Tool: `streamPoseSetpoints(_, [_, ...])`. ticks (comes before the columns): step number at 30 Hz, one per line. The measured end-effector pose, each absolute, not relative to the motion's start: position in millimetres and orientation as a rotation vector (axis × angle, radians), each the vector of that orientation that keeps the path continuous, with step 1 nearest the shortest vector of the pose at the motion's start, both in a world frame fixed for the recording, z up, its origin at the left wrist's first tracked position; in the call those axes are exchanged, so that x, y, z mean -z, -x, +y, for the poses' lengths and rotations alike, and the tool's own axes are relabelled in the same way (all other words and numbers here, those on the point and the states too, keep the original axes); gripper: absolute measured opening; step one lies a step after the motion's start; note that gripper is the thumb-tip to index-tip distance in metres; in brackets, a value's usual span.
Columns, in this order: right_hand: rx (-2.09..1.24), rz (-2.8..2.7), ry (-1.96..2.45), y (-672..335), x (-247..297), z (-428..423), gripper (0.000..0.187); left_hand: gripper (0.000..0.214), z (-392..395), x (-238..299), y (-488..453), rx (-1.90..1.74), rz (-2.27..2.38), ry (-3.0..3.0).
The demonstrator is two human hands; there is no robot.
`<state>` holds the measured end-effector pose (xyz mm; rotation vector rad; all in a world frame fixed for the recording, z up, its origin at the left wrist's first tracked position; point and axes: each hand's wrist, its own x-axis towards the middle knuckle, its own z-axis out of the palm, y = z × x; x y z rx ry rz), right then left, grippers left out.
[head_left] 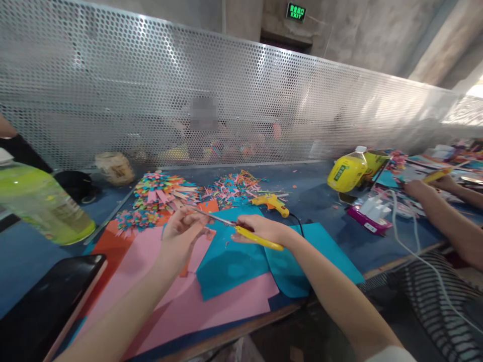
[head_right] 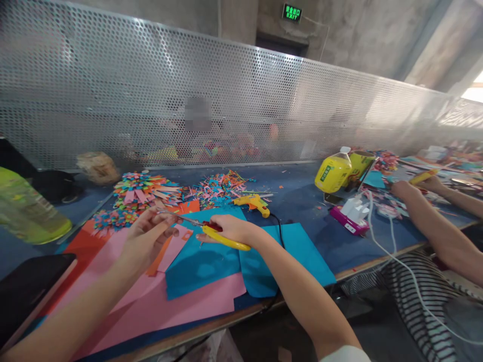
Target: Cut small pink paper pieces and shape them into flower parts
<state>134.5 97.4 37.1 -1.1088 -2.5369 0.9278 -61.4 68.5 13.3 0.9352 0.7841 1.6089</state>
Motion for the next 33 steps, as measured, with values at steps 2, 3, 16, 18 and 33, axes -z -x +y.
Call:
streamPoseSetpoints(2, [-0.925,-2.542,1.107,-135.5,-37.1,97.6,0.039,0.028,68.1,-13.8,61.3,-1.606,0.795,-0.94])
streamPoseSetpoints(3, [-0.918,-2.548,1.107,-135.9,-37.7,97.3,0.039,0.028,67.8,-14.1,61.3,-1.604,0.797,-0.942])
streamPoseSetpoints(16, [-0.819,-2.549,1.153,-135.0,-44.3,92.5,0.041,0.027,65.7,-15.6,61.1,-1.599,0.816,-0.977])
streamPoseSetpoints(18, [-0.821,-2.551,1.145,-134.8,-44.2,92.5,0.041,0.029,65.2,-16.7,60.4,-1.599,0.819,-0.964])
streamPoseSetpoints(33, [-0.822,-2.543,1.131,-135.0,-38.9,95.9,0.043,0.032,66.5,-16.8,59.5,-1.612,0.793,-0.94])
